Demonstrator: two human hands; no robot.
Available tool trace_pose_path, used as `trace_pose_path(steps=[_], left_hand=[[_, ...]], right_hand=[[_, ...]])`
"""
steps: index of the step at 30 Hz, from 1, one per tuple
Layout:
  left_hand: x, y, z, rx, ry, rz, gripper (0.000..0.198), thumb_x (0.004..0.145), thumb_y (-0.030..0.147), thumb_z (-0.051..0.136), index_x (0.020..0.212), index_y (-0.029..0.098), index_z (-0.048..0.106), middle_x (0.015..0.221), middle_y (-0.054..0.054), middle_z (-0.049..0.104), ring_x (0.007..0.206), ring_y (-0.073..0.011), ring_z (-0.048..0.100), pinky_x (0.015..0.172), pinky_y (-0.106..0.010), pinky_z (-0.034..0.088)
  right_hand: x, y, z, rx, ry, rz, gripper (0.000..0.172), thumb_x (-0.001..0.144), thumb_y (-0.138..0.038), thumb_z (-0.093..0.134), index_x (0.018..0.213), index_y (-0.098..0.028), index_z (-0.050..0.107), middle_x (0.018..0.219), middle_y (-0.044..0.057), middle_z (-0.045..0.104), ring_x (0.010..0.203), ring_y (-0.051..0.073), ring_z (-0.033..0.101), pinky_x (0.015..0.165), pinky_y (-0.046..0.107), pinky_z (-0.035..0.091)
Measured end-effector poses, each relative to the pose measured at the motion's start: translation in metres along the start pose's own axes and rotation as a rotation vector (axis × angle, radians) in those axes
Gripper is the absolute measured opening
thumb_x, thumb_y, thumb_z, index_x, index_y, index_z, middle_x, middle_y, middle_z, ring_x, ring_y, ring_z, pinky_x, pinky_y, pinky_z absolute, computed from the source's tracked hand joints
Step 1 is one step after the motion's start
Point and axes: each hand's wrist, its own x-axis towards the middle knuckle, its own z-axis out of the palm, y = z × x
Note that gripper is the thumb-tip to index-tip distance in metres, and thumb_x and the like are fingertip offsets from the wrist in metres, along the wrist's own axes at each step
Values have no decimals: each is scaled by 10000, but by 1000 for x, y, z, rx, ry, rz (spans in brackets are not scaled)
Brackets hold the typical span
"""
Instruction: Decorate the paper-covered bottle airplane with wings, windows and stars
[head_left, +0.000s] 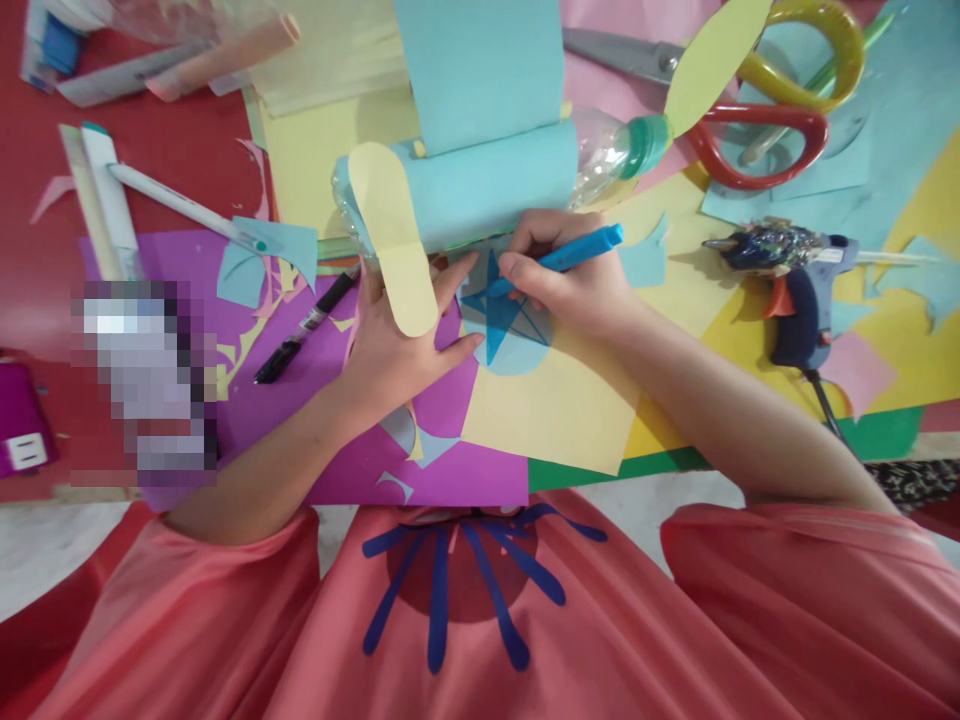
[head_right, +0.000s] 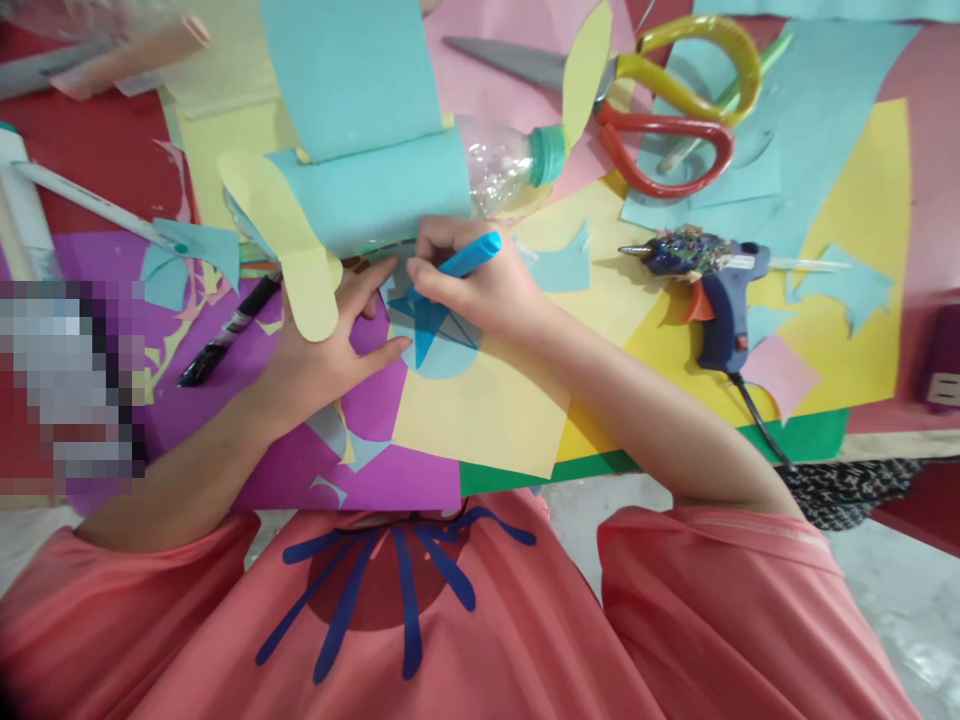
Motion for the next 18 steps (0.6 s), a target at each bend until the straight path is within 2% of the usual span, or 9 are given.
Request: trace_pose_path(steps=[12, 18], left_hand=[[1, 0, 0, 14, -5, 1, 641, 923, 342, 628, 1520, 223, 427, 1238, -112, 676, 1239, -341, 608, 1142, -552, 386], [0, 0, 1, 6, 0, 4, 642, 923, 341, 631, 1522, 243, 421, 1213, -99, 681, 1221, -333, 614, 1150, -554, 371]], right_hand=[[0, 0, -1, 10, 0, 2, 353, 855, -377, 682, 632, -231, 450, 586, -26, 463, 598, 128, 498, 565, 274, 529], [-1, 0, 0, 5, 24, 27, 345, 832, -402, 699, 681, -242, 433, 594, -29, 447, 607, 135, 490, 541, 268, 516]])
